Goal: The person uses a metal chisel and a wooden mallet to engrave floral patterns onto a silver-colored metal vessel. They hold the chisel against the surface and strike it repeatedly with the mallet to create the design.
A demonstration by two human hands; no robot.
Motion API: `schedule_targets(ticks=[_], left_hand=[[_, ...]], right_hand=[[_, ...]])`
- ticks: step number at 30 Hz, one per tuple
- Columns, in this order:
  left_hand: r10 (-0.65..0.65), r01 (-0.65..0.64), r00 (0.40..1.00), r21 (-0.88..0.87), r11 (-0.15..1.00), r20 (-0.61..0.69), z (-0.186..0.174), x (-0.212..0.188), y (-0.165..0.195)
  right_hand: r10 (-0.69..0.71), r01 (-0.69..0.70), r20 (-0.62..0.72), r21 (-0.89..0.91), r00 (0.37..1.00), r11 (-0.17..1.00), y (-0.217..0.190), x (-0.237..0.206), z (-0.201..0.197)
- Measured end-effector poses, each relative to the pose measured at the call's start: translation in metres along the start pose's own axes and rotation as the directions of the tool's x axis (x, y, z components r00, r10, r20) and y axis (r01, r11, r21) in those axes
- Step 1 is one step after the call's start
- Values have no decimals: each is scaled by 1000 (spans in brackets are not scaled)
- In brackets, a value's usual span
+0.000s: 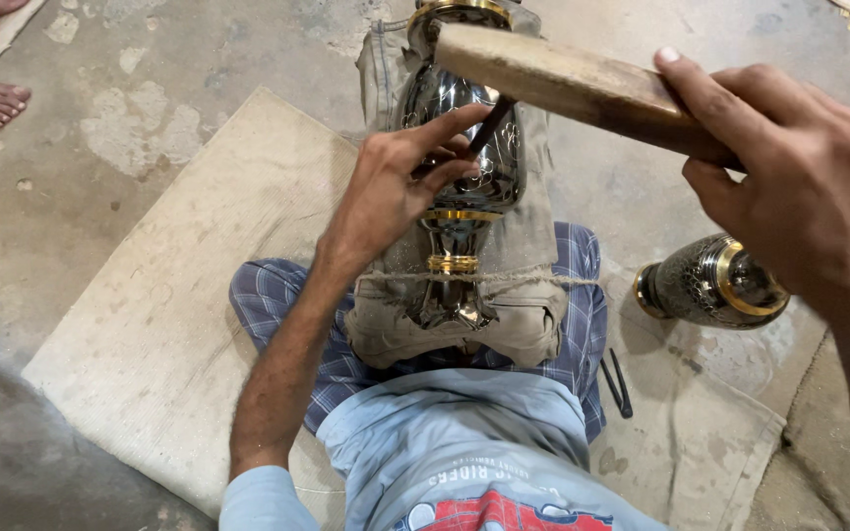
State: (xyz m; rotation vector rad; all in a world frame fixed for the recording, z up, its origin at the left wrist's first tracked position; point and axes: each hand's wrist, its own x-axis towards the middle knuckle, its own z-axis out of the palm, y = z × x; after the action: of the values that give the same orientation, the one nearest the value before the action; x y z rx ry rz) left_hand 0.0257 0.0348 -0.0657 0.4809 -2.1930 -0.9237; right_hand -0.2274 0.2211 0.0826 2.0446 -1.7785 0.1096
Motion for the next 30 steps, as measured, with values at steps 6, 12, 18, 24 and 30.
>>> schedule_targets(ticks=[6, 12, 18, 24, 30], left_hand=[[38, -41, 997, 51, 998, 62, -3, 2, 1], [85, -99, 988, 100, 990, 130, -10, 5, 4], [101, -130, 976, 144, 981, 193, -14, 6, 12], [139, -173, 965, 144, 974, 223, -14, 8, 15], [107, -138, 976, 158, 978, 191, -11, 1, 10]], right_hand=[[48, -27, -131, 157, 990, 987, 8, -25, 39], [86, -30, -265, 207, 960, 978, 8, -46, 58], [153, -64, -326, 268, 933, 961, 11, -59, 88], [120, -8, -343, 312, 932, 950, 20, -79, 113], [98, -9, -358, 242, 929, 970, 20, -72, 103]])
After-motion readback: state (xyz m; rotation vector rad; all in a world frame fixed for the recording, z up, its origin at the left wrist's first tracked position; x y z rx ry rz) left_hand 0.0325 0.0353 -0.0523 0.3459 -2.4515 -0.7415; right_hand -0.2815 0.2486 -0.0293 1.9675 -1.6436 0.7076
